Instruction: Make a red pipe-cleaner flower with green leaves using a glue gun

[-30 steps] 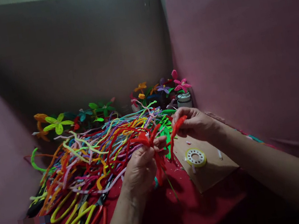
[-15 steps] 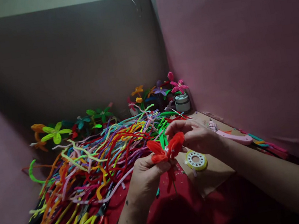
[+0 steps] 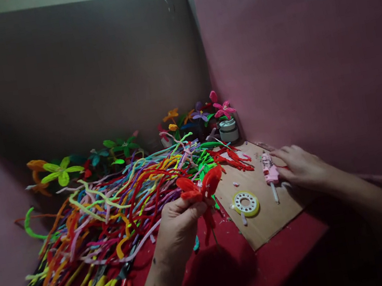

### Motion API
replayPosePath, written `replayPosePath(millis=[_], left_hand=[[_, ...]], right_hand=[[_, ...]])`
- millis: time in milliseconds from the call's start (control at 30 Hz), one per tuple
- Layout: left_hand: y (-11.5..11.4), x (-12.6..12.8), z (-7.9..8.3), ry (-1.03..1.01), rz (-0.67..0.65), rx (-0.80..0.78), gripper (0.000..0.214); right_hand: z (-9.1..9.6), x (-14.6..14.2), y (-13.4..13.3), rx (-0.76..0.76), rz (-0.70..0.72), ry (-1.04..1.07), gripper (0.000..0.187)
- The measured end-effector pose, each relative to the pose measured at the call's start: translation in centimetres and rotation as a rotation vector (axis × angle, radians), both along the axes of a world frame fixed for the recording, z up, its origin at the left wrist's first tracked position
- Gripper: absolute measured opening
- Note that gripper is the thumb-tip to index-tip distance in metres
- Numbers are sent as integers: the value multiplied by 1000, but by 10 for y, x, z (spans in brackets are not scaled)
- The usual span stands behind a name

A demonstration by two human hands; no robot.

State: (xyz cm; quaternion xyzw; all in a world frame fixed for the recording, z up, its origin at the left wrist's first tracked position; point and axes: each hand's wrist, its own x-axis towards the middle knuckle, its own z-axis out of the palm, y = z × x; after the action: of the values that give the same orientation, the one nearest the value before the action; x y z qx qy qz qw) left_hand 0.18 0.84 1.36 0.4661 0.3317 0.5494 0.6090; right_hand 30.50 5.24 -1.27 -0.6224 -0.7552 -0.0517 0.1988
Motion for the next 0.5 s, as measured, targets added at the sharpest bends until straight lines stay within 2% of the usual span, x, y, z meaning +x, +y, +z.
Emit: replayPosePath(millis=[67, 133, 300, 367, 433, 500], left_hand=[[1, 2, 0, -23, 29, -28, 12], [2, 4, 1, -56, 67, -57, 15], [3, 7, 4, -109, 164, -97, 21], [5, 8, 5, -132, 189, -104, 22], [6, 8, 4, -153, 200, -110, 24], [7, 7, 4, -161, 207, -114, 24]], right_hand=[[-17, 11, -2, -35, -33, -115, 44], [-29, 14, -5, -54, -64, -143, 50], [-40, 10, -6, -24, -46, -47, 57], [-37, 9, -7, 45, -6, 57, 55], [-30, 8, -14, 95, 33, 249, 51], [-18, 5, -26, 30, 76, 544, 46]])
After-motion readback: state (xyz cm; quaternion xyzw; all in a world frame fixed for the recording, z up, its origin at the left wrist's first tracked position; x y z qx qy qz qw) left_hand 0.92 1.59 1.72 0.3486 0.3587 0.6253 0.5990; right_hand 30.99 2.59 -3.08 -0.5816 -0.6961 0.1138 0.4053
